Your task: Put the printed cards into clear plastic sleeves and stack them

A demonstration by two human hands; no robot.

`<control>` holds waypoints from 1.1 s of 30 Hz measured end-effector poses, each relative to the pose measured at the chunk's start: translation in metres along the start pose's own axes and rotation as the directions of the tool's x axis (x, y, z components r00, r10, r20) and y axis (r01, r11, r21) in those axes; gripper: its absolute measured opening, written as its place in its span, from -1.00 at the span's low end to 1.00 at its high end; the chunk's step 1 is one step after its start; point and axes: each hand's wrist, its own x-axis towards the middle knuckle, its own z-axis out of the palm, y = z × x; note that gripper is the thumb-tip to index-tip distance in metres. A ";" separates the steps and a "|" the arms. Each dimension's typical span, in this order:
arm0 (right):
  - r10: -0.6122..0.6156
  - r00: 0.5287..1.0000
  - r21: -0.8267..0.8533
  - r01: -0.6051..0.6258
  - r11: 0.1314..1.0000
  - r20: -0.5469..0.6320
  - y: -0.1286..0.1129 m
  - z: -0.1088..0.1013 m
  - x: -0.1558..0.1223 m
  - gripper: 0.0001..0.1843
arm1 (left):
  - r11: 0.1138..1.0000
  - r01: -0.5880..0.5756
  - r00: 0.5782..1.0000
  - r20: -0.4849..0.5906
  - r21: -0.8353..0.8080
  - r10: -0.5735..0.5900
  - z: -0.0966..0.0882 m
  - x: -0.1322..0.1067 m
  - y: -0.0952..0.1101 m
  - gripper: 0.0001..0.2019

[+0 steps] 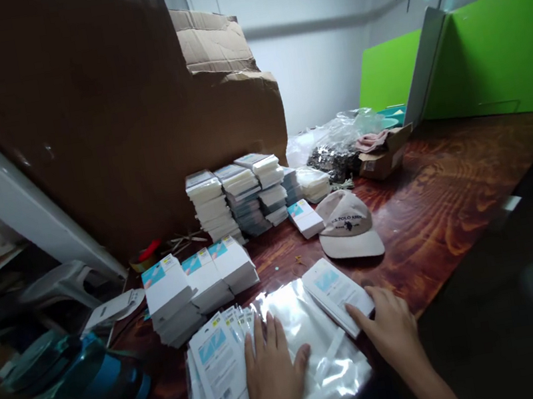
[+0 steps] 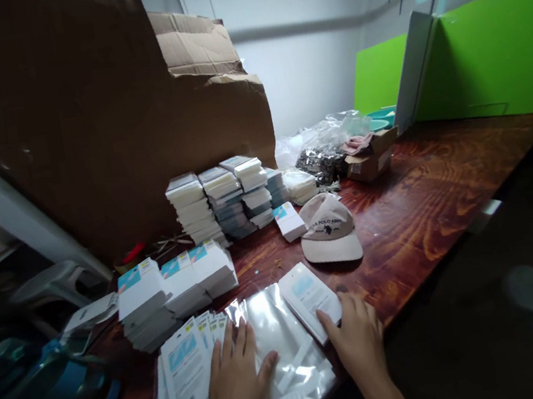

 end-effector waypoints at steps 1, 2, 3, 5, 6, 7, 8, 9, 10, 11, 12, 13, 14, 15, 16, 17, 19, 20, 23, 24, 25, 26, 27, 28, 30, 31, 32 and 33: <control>0.012 1.000 0.017 -0.011 1.000 -0.012 -0.001 -0.001 0.001 -0.41 | 1.000 -0.009 1.000 0.020 0.013 0.009 0.001 0.000 0.002 -0.46; 0.025 0.999 0.036 -0.024 0.999 -0.024 -0.002 -0.002 0.001 -0.41 | 0.999 -0.017 0.999 0.038 0.029 0.016 0.001 0.000 0.003 -0.48; 0.039 0.999 0.058 -0.037 0.998 -0.033 -0.003 -0.003 0.003 -0.42 | 0.999 -0.025 0.998 0.052 0.047 0.023 0.001 -0.001 0.003 -0.50; 0.064 0.997 0.115 -0.059 0.992 -0.035 -0.005 -0.007 0.005 -0.46 | 0.996 -0.040 0.998 0.060 0.083 0.035 0.002 -0.002 0.004 -0.53; 0.078 0.997 0.146 -0.073 0.987 -0.026 -0.006 -0.010 0.006 -0.49 | 0.995 -0.042 0.998 0.052 0.094 0.037 0.004 -0.002 0.003 -0.55; 0.095 0.995 0.178 -0.091 0.980 -0.011 -0.006 -0.013 0.007 -0.52 | 0.995 -0.044 0.998 0.037 0.090 0.041 0.005 -0.002 0.002 -0.57; 0.115 0.993 0.206 -0.113 0.972 0.006 -0.006 -0.016 0.008 -0.56 | 0.997 -0.045 0.999 0.016 0.069 0.044 0.007 -0.002 0.000 -0.57; 0.135 0.991 0.230 -0.137 0.964 0.025 -0.006 -0.019 0.009 -0.58 | 0.999 -0.045 0.999 -0.009 0.030 0.046 0.008 -0.002 -0.003 -0.57; 0.156 0.987 0.246 -0.161 0.956 0.040 -0.006 -0.021 0.010 -0.59 | 0.998 -0.049 0.998 -0.031 -0.029 0.048 0.009 -0.002 -0.005 -0.56; 0.172 0.984 0.255 -0.180 0.950 0.052 -0.005 -0.022 0.010 -0.59 | 0.993 -0.054 0.998 -0.049 -0.105 0.049 0.008 -0.002 -0.007 -0.55; 0.186 0.981 0.257 -0.194 0.947 0.056 -0.004 -0.022 0.011 -0.58 | 0.979 -0.057 0.997 -0.064 -0.195 0.045 0.007 -0.003 -0.009 -0.53; 0.195 0.979 0.255 -0.201 0.946 0.052 -0.003 -0.022 0.011 -0.57 | 0.954 -0.052 0.997 -0.071 -0.295 0.033 0.004 -0.004 -0.010 -0.52; 0.198 0.980 0.249 -0.201 0.948 0.038 -0.003 -0.020 0.011 -0.55 | 0.915 -0.036 0.998 -0.066 -0.401 0.011 0.000 -0.005 -0.009 -0.52; 0.195 0.981 0.242 -0.194 0.951 0.018 -0.002 -0.018 0.011 -0.54 | 0.863 -0.005 0.999 -0.041 -0.505 -0.018 -0.005 -0.006 -0.008 -0.52; 0.190 0.982 0.237 -0.183 0.954 -0.007 -0.001 -0.015 0.012 -0.51 | 0.799 0.046 0.998 -0.002 -0.600 -0.060 -0.010 -0.007 -0.006 -0.53; 0.184 0.982 0.237 -0.172 0.956 -0.031 -0.002 -0.013 0.011 -0.49 | 0.725 0.111 0.993 0.041 -0.679 -0.113 -0.014 -0.008 -0.003 -0.54; 0.188 0.980 0.255 -0.167 0.952 -0.063 -0.003 -0.012 0.010 -0.47 | 0.560 0.223 0.968 0.114 -0.798 -0.224 -0.019 -0.008 0.004 -0.54; 0.204 0.977 0.274 -0.178 0.945 -0.067 -0.005 -0.014 0.008 -0.46 | 0.479 0.254 0.953 0.133 -0.840 -0.271 -0.020 -0.008 0.007 -0.52; 0.281 0.960 0.433 -0.247 0.867 -0.016 -0.012 -0.031 0.001 -0.50 | 0.291 0.270 0.929 0.170 -0.918 -0.328 -0.021 -0.005 0.013 -0.38; 0.315 0.948 0.541 -0.286 0.791 0.041 -0.015 -0.040 -0.003 -0.53 | 0.245 0.278 0.927 0.192 -0.929 -0.324 -0.023 -0.003 0.013 -0.31; 0.342 0.929 0.667 -0.344 0.661 0.141 -0.017 -0.050 -0.006 -0.54 | 0.202 0.291 0.922 0.217 -0.935 -0.322 -0.025 -0.001 0.013 -0.24; 0.338 0.901 0.750 -0.419 0.512 0.273 -0.019 -0.060 -0.010 -0.55 | 0.159 0.306 0.913 0.242 -0.939 -0.330 -0.028 0.001 0.013 -0.16; 0.293 0.863 0.765 -0.501 0.405 0.410 -0.021 -0.069 -0.013 -0.55 | 0.109 0.317 0.901 0.263 -0.942 -0.345 -0.031 0.003 0.013 -0.11; 0.216 0.807 0.717 -0.588 0.374 0.549 -0.021 -0.076 -0.017 -0.57 | 0.044 0.323 0.887 0.286 -0.945 -0.362 -0.035 0.004 0.012 -0.09; 0.078 0.703 0.597 -0.652 0.467 0.707 -0.021 -0.082 -0.023 -0.62 | -0.118 0.335 0.846 0.353 -0.935 -0.399 -0.040 0.006 0.011 -0.17; 0.033 0.673 0.561 -0.642 0.522 0.739 -0.021 -0.081 -0.025 -0.64 | -0.200 0.347 0.823 0.400 -0.916 -0.403 -0.042 0.007 0.011 -0.26; 0.009 0.667 0.550 -0.622 0.557 0.745 -0.021 -0.079 -0.027 -0.65 | -0.273 0.354 0.800 0.441 -0.895 -0.407 -0.042 0.007 0.011 -0.37; 0.004 0.675 0.553 -0.608 0.569 0.738 -0.021 -0.074 -0.028 -0.64 | -0.332 0.357 0.781 0.474 -0.873 -0.406 -0.042 0.006 0.012 -0.47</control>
